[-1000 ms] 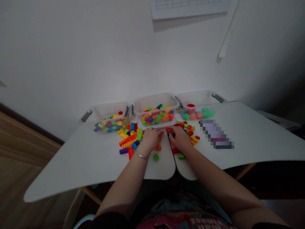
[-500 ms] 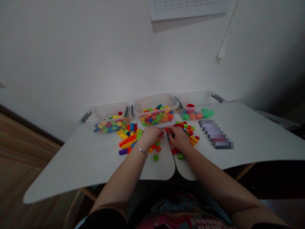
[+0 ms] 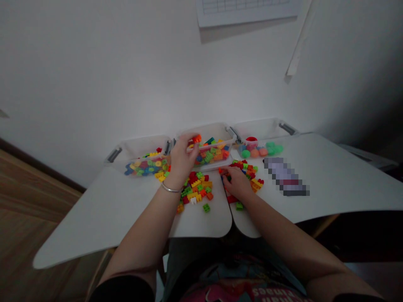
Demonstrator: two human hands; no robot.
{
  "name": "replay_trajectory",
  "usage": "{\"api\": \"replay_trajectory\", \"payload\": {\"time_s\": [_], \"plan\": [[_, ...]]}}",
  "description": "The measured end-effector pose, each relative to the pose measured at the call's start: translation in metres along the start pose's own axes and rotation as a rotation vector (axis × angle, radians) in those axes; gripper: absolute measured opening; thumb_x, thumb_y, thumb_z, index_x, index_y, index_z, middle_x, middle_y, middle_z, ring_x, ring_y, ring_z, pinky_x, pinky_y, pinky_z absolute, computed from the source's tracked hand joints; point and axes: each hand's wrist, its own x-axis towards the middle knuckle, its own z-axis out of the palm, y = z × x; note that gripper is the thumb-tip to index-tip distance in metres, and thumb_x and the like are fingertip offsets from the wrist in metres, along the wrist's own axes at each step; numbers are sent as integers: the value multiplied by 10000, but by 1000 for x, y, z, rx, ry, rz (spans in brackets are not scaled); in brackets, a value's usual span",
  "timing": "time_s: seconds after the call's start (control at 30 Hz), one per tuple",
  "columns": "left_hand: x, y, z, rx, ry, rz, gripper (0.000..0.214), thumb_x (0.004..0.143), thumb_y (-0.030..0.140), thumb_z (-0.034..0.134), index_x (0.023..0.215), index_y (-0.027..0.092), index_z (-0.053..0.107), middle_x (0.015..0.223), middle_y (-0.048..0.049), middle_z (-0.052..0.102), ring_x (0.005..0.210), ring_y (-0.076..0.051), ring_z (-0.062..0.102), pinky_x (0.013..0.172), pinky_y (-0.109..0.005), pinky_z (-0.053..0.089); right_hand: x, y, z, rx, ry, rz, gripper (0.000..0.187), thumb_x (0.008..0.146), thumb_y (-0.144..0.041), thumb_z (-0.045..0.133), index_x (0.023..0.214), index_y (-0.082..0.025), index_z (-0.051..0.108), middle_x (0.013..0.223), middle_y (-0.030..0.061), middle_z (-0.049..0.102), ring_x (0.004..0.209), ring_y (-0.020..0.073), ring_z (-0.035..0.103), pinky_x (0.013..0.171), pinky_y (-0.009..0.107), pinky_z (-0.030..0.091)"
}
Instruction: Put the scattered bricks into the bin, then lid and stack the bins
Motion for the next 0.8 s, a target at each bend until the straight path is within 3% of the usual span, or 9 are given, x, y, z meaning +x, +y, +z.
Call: {"api": "replay_trajectory", "payload": {"time_s": [0.17, 0.3, 0.53, 0.67, 0.8], "plan": [[41, -32, -7, 48, 102, -108, 249, 906, 182, 494, 1129, 189, 605, 1123, -66, 643, 1007, -136, 626, 843, -250, 556, 1, 1, -1, 11, -6, 6, 327, 824, -165, 523, 1138, -168, 615, 1005, 86, 695, 994, 232, 591, 918, 375, 471], [53, -43, -4, 117, -70, -141, 263, 879, 178, 512, 1099, 177, 656, 1093, -65, 678, 958, -143, 640, 836, -257, 555, 0, 0, -2, 2, -6, 15, 319, 825, -169, 517, 1126, -169, 621, 1025, 90, 691, 1001, 238, 590, 923, 381, 470], [43, -41, 10, 350, -379, -273, 298, 845, 199, 535, 1087, 195, 708, 1078, -68, 721, 984, -196, 656, 935, -322, 503, 0, -1, -4, -14, -4, 2, 314, 831, -176, 517, 1127, -167, 623, 1050, 101, 683, 1000, 227, 595, 920, 364, 467], [45, -43, 13, 457, -450, -243, 274, 826, 207, 538, 1017, 171, 731, 1161, -105, 686, 1095, -240, 623, 989, -368, 473, 0, -1, -4, -35, -10, 3, 317, 834, -178, 517, 1133, -169, 620, 1046, 99, 686, 998, 229, 598, 915, 361, 466], [47, -52, 14, 439, -428, -138, 302, 814, 197, 537, 1051, 136, 714, 1242, -131, 644, 1169, -245, 585, 1040, -397, 435, 0, -1, -3, -34, -13, -3, 305, 835, -179, 518, 1122, -177, 622, 1031, 90, 688, 990, 231, 600, 900, 360, 470]]}}
